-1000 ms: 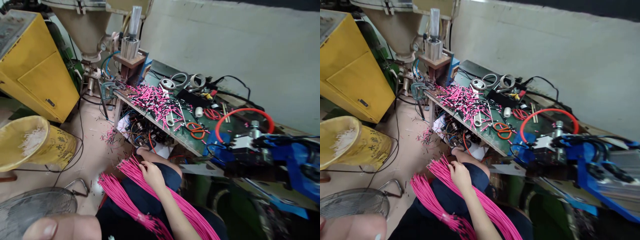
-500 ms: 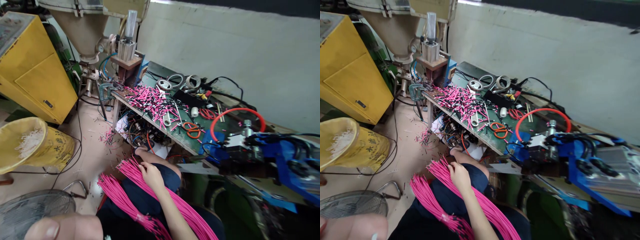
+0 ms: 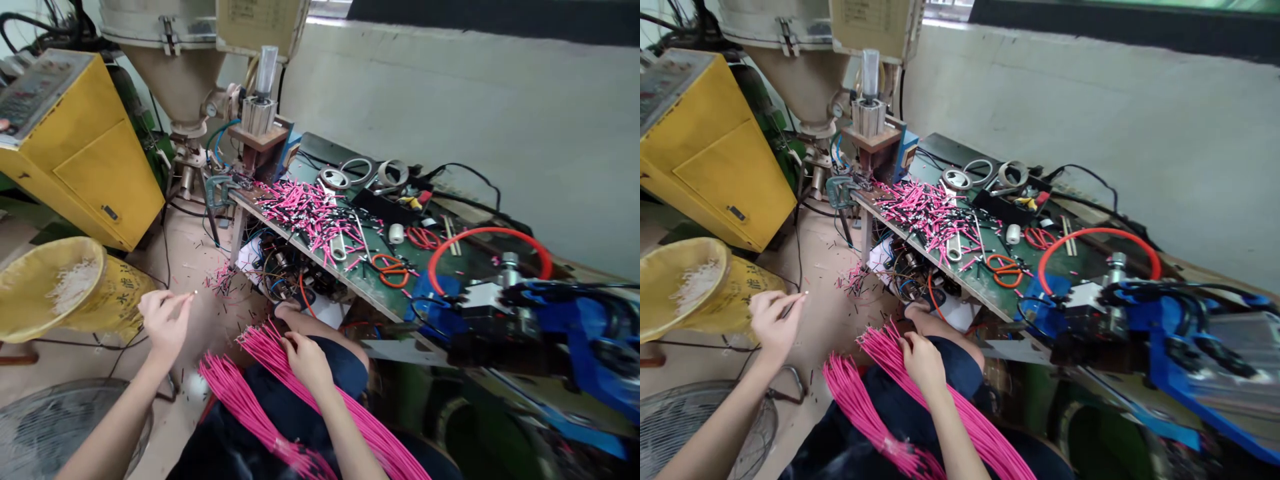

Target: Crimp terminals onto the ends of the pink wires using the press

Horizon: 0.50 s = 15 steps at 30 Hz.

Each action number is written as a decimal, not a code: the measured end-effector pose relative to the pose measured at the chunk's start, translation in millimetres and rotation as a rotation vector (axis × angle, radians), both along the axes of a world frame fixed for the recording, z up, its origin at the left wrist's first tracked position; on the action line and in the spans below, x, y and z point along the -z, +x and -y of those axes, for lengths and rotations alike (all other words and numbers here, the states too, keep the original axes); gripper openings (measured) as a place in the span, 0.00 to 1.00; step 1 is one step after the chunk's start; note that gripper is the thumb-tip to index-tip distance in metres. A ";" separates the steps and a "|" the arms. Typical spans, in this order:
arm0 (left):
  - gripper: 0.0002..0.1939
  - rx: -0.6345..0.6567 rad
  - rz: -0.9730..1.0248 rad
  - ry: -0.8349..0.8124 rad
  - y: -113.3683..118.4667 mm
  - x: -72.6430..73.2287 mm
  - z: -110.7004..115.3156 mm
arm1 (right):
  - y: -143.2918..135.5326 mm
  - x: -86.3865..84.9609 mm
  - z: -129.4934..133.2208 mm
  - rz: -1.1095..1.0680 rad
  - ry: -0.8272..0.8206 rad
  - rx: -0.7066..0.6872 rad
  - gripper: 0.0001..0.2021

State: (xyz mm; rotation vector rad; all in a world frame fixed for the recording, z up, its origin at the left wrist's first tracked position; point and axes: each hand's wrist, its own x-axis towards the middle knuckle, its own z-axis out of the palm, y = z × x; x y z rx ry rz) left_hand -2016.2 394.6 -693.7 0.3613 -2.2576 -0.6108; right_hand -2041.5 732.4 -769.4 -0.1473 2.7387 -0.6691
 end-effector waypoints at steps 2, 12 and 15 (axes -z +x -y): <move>0.12 -0.035 0.208 0.045 -6.8 40.8 20.4 | 0.3 0.1 -0.4 0.005 -0.002 -0.007 0.14; 0.11 -0.052 0.430 0.089 8.7 125.0 52.2 | 0.6 -5.3 1.5 0.007 0.023 -0.042 0.16; 0.12 -0.059 0.419 0.078 2.9 122.4 56.4 | 0.2 -11.7 5.7 -0.007 0.028 -0.034 0.15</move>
